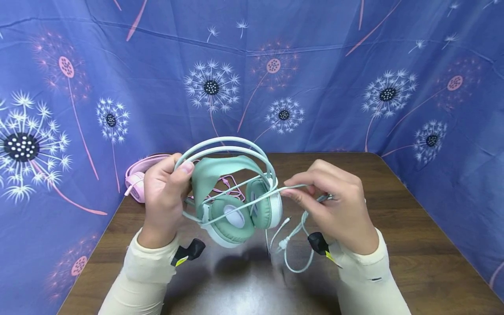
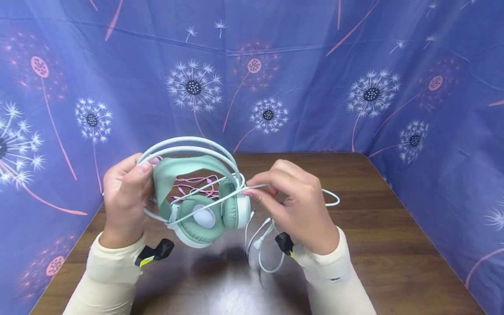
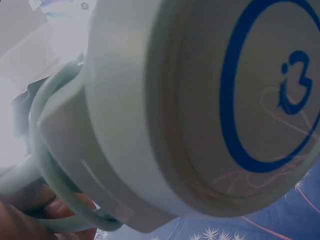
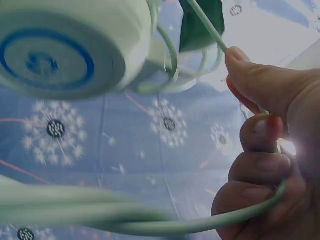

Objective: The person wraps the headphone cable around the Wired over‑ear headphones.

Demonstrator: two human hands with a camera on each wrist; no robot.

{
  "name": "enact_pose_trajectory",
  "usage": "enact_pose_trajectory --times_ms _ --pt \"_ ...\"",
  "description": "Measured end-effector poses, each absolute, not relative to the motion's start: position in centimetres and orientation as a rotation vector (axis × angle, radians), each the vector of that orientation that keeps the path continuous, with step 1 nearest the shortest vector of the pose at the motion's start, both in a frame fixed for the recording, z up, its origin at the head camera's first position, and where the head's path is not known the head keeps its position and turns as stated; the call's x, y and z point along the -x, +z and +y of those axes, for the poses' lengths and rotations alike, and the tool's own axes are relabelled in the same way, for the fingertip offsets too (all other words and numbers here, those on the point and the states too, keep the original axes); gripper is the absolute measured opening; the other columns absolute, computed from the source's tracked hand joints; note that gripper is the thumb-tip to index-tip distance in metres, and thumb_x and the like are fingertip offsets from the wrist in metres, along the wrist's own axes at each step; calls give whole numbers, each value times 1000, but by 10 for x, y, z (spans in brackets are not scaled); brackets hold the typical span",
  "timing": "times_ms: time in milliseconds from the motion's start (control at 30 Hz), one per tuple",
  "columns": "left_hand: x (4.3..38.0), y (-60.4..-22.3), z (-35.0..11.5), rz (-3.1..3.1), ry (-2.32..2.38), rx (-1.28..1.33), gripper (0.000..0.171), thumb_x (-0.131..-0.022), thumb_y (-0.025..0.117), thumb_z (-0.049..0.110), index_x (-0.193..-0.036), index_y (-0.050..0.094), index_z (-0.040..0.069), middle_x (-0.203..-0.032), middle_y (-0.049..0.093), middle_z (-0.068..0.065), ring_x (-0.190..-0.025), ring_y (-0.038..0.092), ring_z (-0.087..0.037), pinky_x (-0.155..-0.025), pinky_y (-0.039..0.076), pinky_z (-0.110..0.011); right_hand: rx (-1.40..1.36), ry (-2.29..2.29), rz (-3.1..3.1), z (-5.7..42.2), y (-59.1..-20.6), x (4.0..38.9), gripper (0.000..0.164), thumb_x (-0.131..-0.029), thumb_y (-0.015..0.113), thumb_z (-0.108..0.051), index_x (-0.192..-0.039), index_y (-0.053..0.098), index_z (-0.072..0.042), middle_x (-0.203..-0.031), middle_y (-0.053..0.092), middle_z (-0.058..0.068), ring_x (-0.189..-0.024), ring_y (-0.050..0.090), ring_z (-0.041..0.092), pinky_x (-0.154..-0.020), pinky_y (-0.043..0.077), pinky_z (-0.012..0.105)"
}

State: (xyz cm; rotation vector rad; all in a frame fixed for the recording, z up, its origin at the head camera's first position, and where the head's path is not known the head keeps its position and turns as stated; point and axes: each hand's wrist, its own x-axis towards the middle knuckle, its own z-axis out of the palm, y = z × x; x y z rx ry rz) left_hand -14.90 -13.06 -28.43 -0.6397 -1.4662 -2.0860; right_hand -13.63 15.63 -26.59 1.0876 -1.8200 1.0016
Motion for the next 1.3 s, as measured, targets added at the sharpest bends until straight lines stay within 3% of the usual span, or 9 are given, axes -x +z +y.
enact_pose_trajectory --times_ms 167,300,700,833,933,1000,1167,1300 --pt "149 -285 -133 -1467 -2137 675 24 -94 56 8 -70 55 4 -52 26 3 -45 17 -13 -38 10 -31 -1042 1019 -1822 165 -263 137 28 -71 90 3 -93 81 -10 -64 43 -7 -62 35 2 -57 26 16" --pt "149 -287 -139 -1463 -2182 677 24 -95 54 10 -71 55 6 -51 24 3 -44 15 -12 -37 7 -29 -1019 1035 -1845 168 -262 139 28 -71 90 5 -94 81 -9 -65 47 -7 -62 34 1 -56 25 16" --pt "152 -287 -150 -1412 -2306 819 38 -102 46 12 -66 37 10 -53 22 3 -39 17 -11 -32 10 -23 -1005 1167 -1876 172 -260 139 24 -79 81 13 -96 79 -4 -69 48 -5 -64 36 4 -55 26 19" --pt "153 -287 -149 -1295 -2427 957 36 -103 40 10 -68 37 9 -51 23 3 -37 18 -9 -34 16 -24 -1022 1217 -1867 171 -262 141 23 -80 79 13 -97 79 -2 -71 51 -3 -65 38 5 -54 26 19" --pt "154 -287 -149 -1203 -2520 1030 35 -104 38 9 -69 38 8 -50 22 3 -36 19 -8 -40 22 -27 -1008 1288 -1868 170 -263 142 21 -83 77 14 -98 78 0 -74 54 -1 -63 44 6 -51 36 17" --pt "154 -287 -149 -1160 -2562 1064 36 -105 38 10 -69 39 9 -51 22 4 -37 19 -7 -41 25 -24 -983 1315 -1880 169 -263 142 20 -84 76 14 -98 78 0 -75 55 -1 -62 44 6 -51 37 17" --pt "155 -287 -148 -1059 -2678 1169 36 -107 38 14 -71 38 11 -53 22 5 -39 19 -7 -48 29 -23 -969 1372 -1899 162 -266 149 15 -86 75 11 -96 77 0 -76 58 0 -63 38 8 -51 28 22" --pt "156 -287 -146 -990 -2766 1235 37 -106 44 18 -72 32 13 -51 24 6 -40 19 -7 -52 30 -24 -1015 1431 -1881 158 -275 160 6 -91 74 4 -96 77 1 -78 60 1 -65 41 10 -54 30 24"
